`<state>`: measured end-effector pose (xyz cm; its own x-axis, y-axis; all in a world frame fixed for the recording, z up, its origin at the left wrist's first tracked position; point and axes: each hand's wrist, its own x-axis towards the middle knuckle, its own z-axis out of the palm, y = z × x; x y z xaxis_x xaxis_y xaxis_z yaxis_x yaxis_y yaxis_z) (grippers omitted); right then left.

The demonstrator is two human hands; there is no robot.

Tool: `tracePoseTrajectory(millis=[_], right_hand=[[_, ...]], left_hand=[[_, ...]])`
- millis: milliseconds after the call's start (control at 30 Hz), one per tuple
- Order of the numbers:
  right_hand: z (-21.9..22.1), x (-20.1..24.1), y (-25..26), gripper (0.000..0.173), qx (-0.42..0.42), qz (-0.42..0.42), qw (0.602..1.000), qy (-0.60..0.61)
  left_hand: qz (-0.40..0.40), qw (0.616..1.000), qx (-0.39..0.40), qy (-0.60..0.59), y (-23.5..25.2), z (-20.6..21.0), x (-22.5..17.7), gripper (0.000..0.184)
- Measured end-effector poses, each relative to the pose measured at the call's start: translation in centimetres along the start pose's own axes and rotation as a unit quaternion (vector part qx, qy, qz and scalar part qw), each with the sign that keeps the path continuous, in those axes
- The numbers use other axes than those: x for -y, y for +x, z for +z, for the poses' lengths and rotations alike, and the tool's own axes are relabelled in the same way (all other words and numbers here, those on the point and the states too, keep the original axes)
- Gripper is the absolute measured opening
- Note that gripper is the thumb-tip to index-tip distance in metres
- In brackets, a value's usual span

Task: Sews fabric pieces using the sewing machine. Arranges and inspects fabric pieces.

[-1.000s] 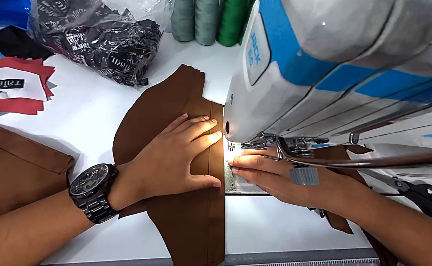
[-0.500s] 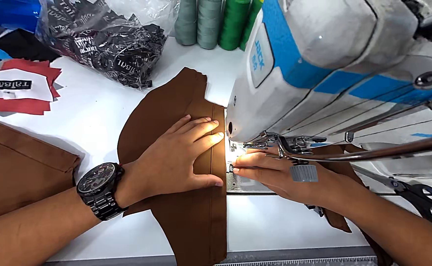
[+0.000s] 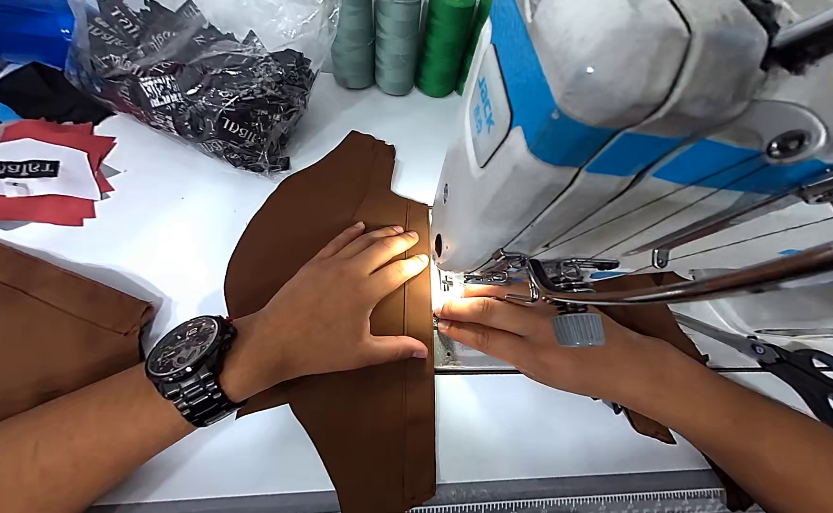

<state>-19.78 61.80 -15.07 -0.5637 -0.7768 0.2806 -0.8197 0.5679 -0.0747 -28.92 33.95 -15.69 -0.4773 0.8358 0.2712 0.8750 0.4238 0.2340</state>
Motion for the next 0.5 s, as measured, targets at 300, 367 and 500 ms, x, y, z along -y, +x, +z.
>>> tracePoseTrajectory(millis=[300, 367, 500], right_hand=[[-0.53, -0.19, -0.95, 0.028, -0.028, 0.008, 1.000, 0.001], [-0.17, -0.17, -0.77, 0.029, -0.024, 0.007, 1.000, 0.007], [0.05, -0.04, -0.29, 0.031, -0.016, -0.008, 1.000, 0.003]], left_hand=[[-0.002, 1.000, -0.004, 0.000, -0.04, 0.10, -0.06, 0.085], [-0.001, 1.000, -0.003, 0.000, 0.03, 0.04, -0.08, 0.085], [-0.001, 1.000, -0.003, 0.000, 0.04, 0.00, -0.12, 0.081]])
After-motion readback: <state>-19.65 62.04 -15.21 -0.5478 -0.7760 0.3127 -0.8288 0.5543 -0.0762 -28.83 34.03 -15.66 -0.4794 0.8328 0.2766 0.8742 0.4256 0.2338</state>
